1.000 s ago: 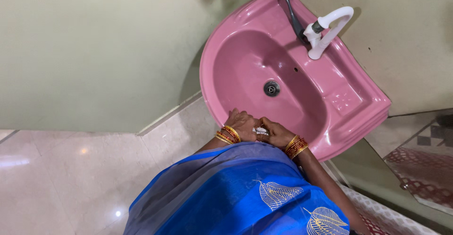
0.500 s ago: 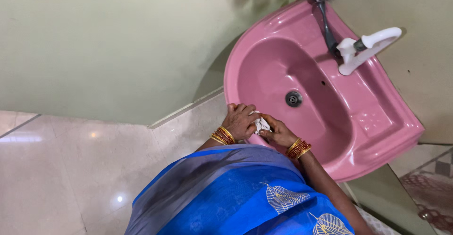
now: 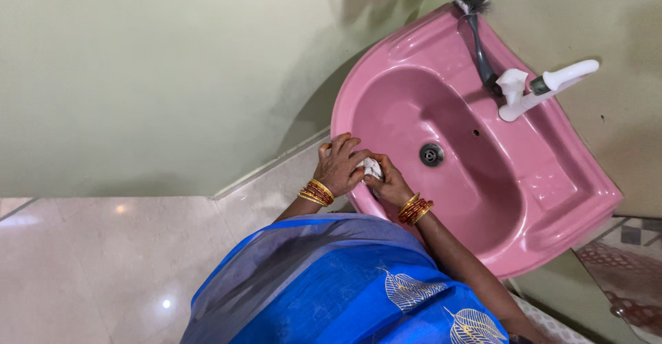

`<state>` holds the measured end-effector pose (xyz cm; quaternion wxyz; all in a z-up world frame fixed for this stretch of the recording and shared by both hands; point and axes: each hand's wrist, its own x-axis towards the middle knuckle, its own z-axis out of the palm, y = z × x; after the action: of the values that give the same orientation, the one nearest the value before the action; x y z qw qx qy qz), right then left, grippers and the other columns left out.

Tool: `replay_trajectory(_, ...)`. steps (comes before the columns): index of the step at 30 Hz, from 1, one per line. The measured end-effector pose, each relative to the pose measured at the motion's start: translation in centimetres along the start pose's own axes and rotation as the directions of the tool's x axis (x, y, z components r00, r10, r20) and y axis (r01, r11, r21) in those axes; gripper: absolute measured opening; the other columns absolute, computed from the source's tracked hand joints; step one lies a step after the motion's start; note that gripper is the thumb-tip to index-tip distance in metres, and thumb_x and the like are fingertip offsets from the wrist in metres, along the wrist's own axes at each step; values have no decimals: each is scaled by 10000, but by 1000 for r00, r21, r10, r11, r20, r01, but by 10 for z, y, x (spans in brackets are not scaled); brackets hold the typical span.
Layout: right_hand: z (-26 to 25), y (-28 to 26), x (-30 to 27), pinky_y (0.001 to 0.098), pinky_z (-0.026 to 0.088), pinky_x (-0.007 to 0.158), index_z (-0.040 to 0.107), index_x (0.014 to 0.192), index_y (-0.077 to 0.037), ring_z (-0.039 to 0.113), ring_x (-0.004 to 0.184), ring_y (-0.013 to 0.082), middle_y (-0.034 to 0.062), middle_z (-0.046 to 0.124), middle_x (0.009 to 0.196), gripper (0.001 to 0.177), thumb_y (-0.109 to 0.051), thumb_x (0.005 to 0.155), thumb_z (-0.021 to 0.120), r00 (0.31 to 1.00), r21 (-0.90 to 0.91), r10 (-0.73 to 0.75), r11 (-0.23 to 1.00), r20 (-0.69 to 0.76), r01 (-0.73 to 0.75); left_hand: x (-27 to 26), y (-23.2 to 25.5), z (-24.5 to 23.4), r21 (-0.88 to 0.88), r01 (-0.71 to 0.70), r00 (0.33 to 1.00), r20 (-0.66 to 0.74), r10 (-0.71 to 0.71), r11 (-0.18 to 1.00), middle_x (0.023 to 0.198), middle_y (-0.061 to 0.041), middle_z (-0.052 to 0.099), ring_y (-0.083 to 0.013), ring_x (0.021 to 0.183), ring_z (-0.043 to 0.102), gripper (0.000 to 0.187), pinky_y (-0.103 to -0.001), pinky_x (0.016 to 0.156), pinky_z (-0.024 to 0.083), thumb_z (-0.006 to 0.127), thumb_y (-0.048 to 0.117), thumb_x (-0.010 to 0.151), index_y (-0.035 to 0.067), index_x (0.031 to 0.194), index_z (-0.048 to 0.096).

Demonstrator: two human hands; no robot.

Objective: The person wipes the interior basin, faucet, and surrounding rim of a pink bathroom sink using a white cloth. They repeatedly rub and wipe different areas of the sink surface throughout the clip.

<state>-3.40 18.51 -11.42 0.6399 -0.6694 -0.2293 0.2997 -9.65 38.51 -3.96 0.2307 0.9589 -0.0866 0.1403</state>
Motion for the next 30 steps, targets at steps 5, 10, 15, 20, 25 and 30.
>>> replay_trajectory(5, 9, 3, 29, 319, 556, 908, 471, 1351, -33, 628, 1045, 142, 78, 637, 1153, 442, -162, 987, 687, 989, -161, -44, 987, -143, 21, 29, -28, 2, 15, -8, 998, 62, 7, 1000, 1389, -44, 536, -248, 1483, 325, 384, -624, 1107, 276, 668, 297, 838, 263, 1220, 676)
replay_trajectory(10, 15, -20, 61, 322, 561, 913, 461, 1376, -38, 654, 1052, 157, 93, 660, 1162, 427, -131, 997, 636, 975, -172, 7, 984, -223, -46, 60, -53, 4, -43, -36, 999, 35, 37, 998, 1467, -88, 489, -260, 1504, 301, 389, -571, 1118, 296, 674, 230, 838, 260, 1226, 680)
replay_trajectory(15, 14, -42, 88, 345, 566, 870, 393, 1498, -108, 671, 1035, 195, 120, 666, 1212, 562, -124, 974, 594, 921, -188, 194, 945, -337, -268, 92, -67, 7, 2, -58, 998, 35, 58, 998, 1476, -109, 448, -278, 1498, 290, 427, -556, 1118, 302, 703, 181, 818, 248, 1239, 681)
replay_trajectory(20, -1, -44, 118, 375, 490, 1036, 312, 1550, -83, 579, 1265, 245, 162, 567, 1395, 649, -68, 980, 623, 928, -206, -50, 978, -369, -29, 131, -76, 12, 33, -2, 993, 119, -2, 999, 1483, -111, 438, -280, 1509, 279, 414, -527, 1074, 345, 709, 191, 835, 245, 1244, 670)
replay_trajectory(25, -20, -46, 140, 367, 542, 995, 392, 1500, -103, 652, 1180, 237, 159, 651, 1300, 582, -81, 971, 634, 872, -247, -16, 962, -489, -120, 165, -72, 13, 99, 33, 989, 144, -47, 995, 1489, -112, 398, -296, 1485, 259, 455, -556, 1034, 351, 703, 215, 836, 260, 1284, 637)
replay_trajectory(30, -29, -52, 154, 362, 566, 945, 419, 1440, -81, 675, 1126, 236, 172, 671, 1263, 528, -69, 958, 637, 793, -217, -58, 972, -607, -95, 187, -67, 15, 126, 45, 968, 240, -74, 991, 1504, -91, 388, -300, 1496, 268, 430, -558, 1073, 348, 691, 281, 870, 279, 1293, 617)
